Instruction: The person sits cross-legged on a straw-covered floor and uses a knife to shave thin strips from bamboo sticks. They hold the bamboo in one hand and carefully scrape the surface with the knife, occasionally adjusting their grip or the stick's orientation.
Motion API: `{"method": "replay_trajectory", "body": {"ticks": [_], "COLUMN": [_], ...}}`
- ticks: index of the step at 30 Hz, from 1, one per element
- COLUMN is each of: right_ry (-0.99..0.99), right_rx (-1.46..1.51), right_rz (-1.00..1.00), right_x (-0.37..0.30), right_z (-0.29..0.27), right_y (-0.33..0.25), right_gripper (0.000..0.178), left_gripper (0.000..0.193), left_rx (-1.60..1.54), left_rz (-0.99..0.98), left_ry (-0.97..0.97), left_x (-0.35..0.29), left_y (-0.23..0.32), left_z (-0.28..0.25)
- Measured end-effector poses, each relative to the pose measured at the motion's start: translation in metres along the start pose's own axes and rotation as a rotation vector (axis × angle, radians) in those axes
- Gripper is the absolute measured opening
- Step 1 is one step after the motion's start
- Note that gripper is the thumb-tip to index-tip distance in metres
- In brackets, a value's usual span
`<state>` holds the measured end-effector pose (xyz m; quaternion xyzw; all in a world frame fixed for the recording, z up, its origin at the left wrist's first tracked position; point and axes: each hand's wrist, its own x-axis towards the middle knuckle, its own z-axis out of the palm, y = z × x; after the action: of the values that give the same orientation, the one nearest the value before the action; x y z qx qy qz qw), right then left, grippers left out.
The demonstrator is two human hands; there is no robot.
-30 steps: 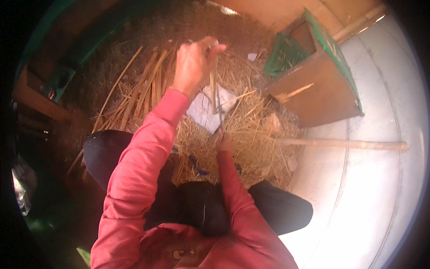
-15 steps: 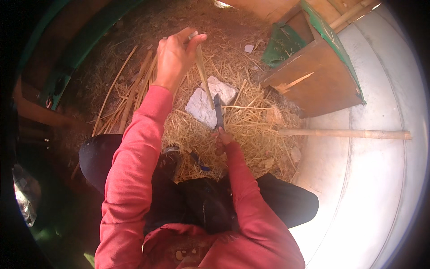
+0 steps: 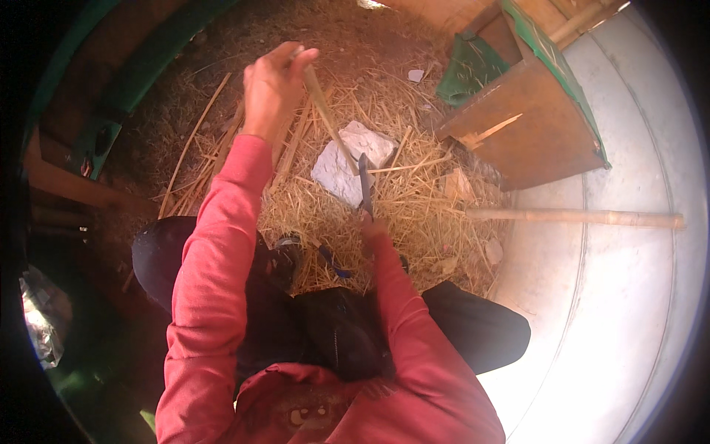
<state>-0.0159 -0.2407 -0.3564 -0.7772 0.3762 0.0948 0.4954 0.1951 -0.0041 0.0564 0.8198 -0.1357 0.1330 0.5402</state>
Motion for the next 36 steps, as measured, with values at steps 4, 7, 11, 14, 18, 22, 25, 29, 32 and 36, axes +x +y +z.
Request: {"method": "replay_trajectory", "body": {"ticks": [4, 7, 11, 14, 18, 22, 25, 29, 32, 36], "right_ry": [-0.178, 0.239, 0.482, 0.355, 0.2, 0.193, 0.212, 0.401, 0.575, 0.558], "right_rx": [0.41, 0.152, -0.393, -0.373, 0.107, 0.427, 0.415, 0.246, 0.25, -0.115], "right_rz": [0.098, -0.215, -0.227, -0.089, 0.05, -0.044, -0.346, -0.679, -0.757, -0.514], "right_x": [-0.005, -0.048, -0.036, -0.03, -0.045, -0.116, -0.167, -0.211, -0.224, -0.184], "right_z": [-0.01, 0.013, 0.021, 0.011, -0.02, -0.038, -0.056, -0.059, -0.042, -0.015], "right_y": [-0.027, -0.058, -0.01, -0.023, -0.076, -0.169, -0.215, -0.243, -0.248, -0.2], "right_gripper": [0.065, 0.065, 0.064, 0.062, 0.049, 0.041, 0.041, 0.04, 0.038, 0.034], "left_gripper": [0.041, 0.04, 0.038, 0.031, 0.028, 0.027, 0.022, 0.019, 0.02, 0.02], "left_rx": [0.103, 0.054, 0.071, 0.013, 0.063, 0.006, -0.105, -0.144, -0.19, 0.107], "left_rz": [0.066, -0.053, 0.125, 0.117, 0.173, 0.229, 0.297, 0.289, 0.37, 0.43], "left_ry": [0.129, 0.038, 0.036, -0.042, -0.101, -0.252, -0.421, -0.561, -0.524, -0.385], "left_x": [0.004, 0.003, 0.004, 0.004, 0.004, -0.001, -0.009, -0.026, -0.035, -0.034], "left_y": [-0.02, -0.022, -0.011, -0.012, -0.009, 0.003, 0.013, 0.029, 0.031, 0.027], "left_z": [-0.015, -0.02, -0.005, -0.009, -0.006, -0.014, -0.007, -0.011, -0.003, -0.005]}}
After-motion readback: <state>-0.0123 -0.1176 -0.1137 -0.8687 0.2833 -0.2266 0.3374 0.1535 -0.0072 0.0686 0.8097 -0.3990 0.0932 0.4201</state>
